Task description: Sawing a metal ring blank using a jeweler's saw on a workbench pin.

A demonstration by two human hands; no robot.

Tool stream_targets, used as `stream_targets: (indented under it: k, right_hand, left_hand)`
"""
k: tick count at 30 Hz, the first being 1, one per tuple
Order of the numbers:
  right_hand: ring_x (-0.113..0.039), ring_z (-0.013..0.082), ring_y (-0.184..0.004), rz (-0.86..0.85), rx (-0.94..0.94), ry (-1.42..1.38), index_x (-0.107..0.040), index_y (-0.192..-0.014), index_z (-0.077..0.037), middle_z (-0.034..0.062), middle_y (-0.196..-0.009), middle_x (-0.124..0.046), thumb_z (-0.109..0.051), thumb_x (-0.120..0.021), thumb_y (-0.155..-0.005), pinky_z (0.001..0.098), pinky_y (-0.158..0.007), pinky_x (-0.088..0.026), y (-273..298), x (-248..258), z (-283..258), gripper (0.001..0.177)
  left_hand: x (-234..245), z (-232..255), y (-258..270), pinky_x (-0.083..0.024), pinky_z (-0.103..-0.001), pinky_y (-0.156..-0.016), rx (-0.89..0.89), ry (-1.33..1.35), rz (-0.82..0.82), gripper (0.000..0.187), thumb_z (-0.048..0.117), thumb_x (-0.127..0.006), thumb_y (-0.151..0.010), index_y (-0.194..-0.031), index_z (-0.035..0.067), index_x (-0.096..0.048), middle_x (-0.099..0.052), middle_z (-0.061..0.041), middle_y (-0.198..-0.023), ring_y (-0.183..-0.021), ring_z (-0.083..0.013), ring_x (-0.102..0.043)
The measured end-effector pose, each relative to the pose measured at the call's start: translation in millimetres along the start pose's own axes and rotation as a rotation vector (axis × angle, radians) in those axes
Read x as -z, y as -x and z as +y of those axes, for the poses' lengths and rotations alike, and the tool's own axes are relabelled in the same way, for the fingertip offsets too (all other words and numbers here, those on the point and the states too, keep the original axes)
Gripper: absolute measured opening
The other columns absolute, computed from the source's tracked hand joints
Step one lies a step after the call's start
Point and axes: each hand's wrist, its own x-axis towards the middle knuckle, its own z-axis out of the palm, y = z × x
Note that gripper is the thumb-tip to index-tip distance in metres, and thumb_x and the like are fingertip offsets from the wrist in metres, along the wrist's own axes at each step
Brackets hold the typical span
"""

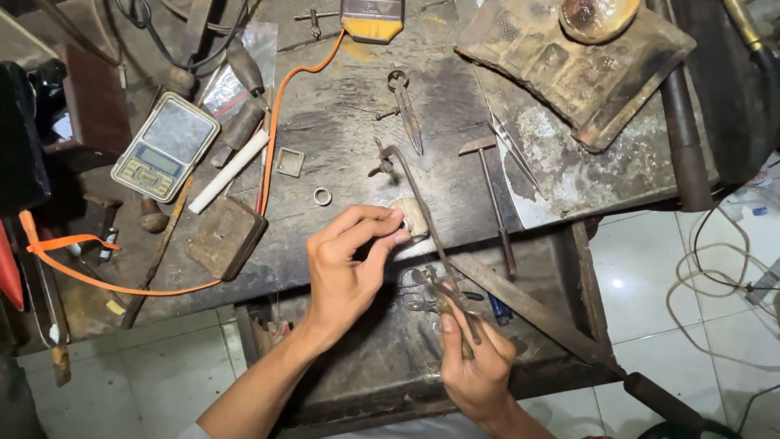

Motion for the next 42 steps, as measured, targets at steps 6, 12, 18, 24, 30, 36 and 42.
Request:
stream_targets:
  k: [6,12,18,24,30,36,42]
  right_hand:
    - [-0.078,0.0235,-0.084,0.026,0.001,0.049,-0.070,-0.111,0.011,0.0177,-0.100,-0.077,0.002,-0.063,-0.094,0.0280,-0.079,-0.065,0,-3,-5,0.020]
    - [-0.078,0.0227,-0.087,0.014,-0.008,0.055,-0.069,-0.114,0.009,0.0148,-0.103,-0.077,0.001,-0.062,-0.096,0.0285,-0.082,-0.063,-3,2,-12,0.022]
    - [-0.070,0.0140,-0.064,-0.060,-0.056,0.232,-0.072,-0.120,0.001,0.0099,-0.098,-0.079,-0.007,-0.064,-0.097,0.0290,-0.067,-0.055,2,21,-17,0.026]
    - [-0.079,0.0229,-0.091,-0.068,-0.007,0.159,-0.068,-0.125,0.006,0.0176,-0.111,-0.077,-0.002,-0.060,-0.099,0.0307,-0.086,-0.059,-21,10,-26,0.028]
    - [-0.079,0.0213,-0.098,-0.073,0.020,0.172,-0.068,-0.123,0.008,0.0176,-0.116,-0.076,0.001,-0.065,-0.096,0.0279,-0.096,-0.058,-24,10,-28,0.028]
    - [-0.078,0.0161,-0.092,-0.135,-0.039,0.216,-0.069,-0.127,0.002,0.0128,-0.118,-0.077,-0.003,-0.060,-0.098,0.0266,-0.092,-0.057,-18,33,-47,0.030]
    - [-0.077,0.0255,-0.087,-0.094,0.033,0.158,-0.065,-0.130,0.006,0.0225,-0.115,-0.075,-0.001,-0.061,-0.100,0.0316,-0.083,-0.059,-37,1,-22,0.031]
  left_hand:
    - [-1,1,-2,-0.064,-0.024,-0.070,-0.009,0.058,-0.003,0.007,-0.007,-0.074,-0.088,-0.095,-0.004,-0.076,-0.072,-0.014,-0.095,-0.078,-0.0191,-0.072]
    - [-6,-1,3,-0.069,-0.029,-0.079,-0.065,0.060,0.019,0.011,-0.014,-0.070,-0.089,-0.098,-0.010,-0.072,-0.067,-0.019,-0.095,-0.084,-0.0262,-0.073]
    - [-7,0,2,-0.068,-0.028,-0.077,-0.113,0.069,0.009,0.009,-0.016,-0.065,-0.091,-0.098,-0.013,-0.069,-0.066,-0.021,-0.094,-0.082,-0.0268,-0.072]
    - [-10,-5,5,-0.069,-0.028,-0.077,-0.125,0.089,0.014,0.012,-0.019,-0.063,-0.090,-0.100,-0.016,-0.069,-0.066,-0.022,-0.093,-0.082,-0.0284,-0.072]
    - [-8,-6,5,-0.067,-0.029,-0.077,-0.159,0.086,0.009,0.006,-0.014,-0.062,-0.095,-0.098,-0.012,-0.066,-0.062,-0.019,-0.093,-0.080,-0.0261,-0.069]
    - [-9,-4,4,-0.066,-0.028,-0.075,-0.164,0.092,0.007,0.007,-0.017,-0.061,-0.092,-0.098,-0.015,-0.066,-0.063,-0.021,-0.092,-0.081,-0.0268,-0.069]
    - [-7,-3,3,-0.065,-0.028,-0.077,-0.168,0.075,0.005,0.006,-0.015,-0.061,-0.095,-0.098,-0.014,-0.066,-0.062,-0.018,-0.091,-0.080,-0.0256,-0.069]
